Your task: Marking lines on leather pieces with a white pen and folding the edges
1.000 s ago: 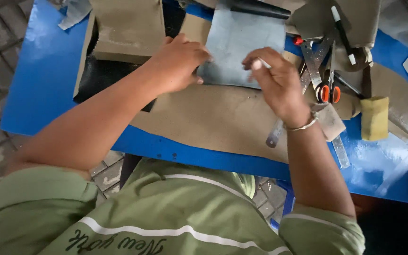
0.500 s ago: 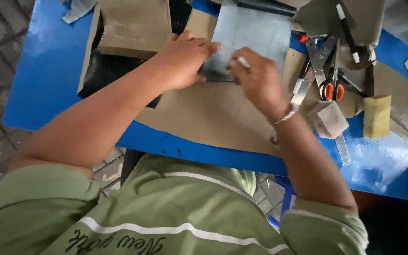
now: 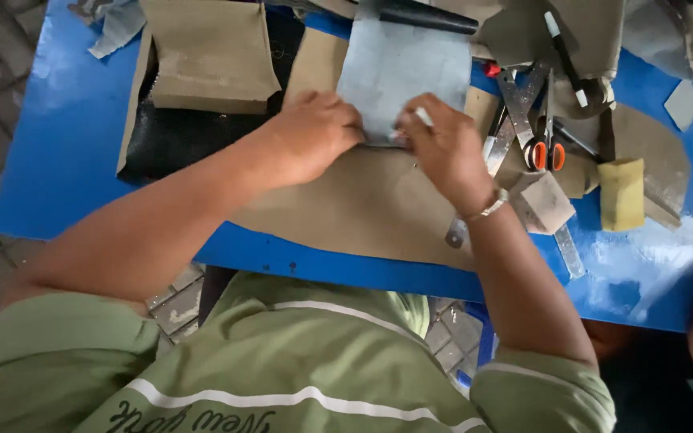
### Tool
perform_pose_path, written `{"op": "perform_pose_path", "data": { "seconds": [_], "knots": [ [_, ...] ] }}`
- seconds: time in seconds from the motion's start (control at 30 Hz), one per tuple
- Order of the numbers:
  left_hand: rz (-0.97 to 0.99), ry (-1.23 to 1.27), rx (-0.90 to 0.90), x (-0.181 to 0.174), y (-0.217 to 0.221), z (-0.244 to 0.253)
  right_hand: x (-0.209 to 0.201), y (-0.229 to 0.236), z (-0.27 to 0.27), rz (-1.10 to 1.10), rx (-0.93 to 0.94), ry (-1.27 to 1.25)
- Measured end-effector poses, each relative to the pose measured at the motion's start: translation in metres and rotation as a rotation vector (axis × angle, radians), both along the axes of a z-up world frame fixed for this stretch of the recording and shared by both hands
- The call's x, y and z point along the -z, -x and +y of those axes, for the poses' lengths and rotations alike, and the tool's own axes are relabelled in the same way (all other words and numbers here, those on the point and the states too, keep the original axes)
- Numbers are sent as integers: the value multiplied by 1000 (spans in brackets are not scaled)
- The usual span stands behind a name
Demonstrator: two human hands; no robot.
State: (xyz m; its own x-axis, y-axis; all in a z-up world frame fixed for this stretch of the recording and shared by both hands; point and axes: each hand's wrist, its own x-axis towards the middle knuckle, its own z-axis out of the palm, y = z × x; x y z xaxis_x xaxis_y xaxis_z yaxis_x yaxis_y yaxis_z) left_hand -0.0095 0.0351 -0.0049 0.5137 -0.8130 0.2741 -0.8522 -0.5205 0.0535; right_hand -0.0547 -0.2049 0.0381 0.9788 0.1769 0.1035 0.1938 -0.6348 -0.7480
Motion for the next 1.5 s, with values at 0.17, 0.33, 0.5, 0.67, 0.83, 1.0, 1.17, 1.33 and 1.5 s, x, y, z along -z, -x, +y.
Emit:
{"op": "perform_pose_path", "data": {
  "seconds": [0.17, 0.33, 0.5, 0.67, 0.83, 1.0, 1.17, 1.33, 1.5],
  "knots": [
    [-17, 94, 110, 20, -2, 4, -12, 22, -44, 16, 151, 168],
    [-12, 107, 94, 35, -6, -1, 0, 23, -53, 47, 239, 206],
    [69, 10, 68, 39, -13, -10, 4, 6, -12, -106, 90, 174],
    [155, 144, 19, 7, 0, -4, 2, -4, 12, -164, -52, 156],
    [171, 57, 11, 25, -17, -6, 8, -4, -10, -164, -6, 195],
    [309, 122, 14, 4, -14, 5, 7, 4, -14, -159, 33, 302],
    [566, -16, -63, -34, -17, 13, 0, -5, 36, -188, -58, 125],
    [753, 52, -162, -35, -22, 14, -3, -7, 72, -210, -159, 10],
    [1000, 38, -314, -55, -19, 9, -8, -8, 73, -61, -200, 37]
  ]
}}
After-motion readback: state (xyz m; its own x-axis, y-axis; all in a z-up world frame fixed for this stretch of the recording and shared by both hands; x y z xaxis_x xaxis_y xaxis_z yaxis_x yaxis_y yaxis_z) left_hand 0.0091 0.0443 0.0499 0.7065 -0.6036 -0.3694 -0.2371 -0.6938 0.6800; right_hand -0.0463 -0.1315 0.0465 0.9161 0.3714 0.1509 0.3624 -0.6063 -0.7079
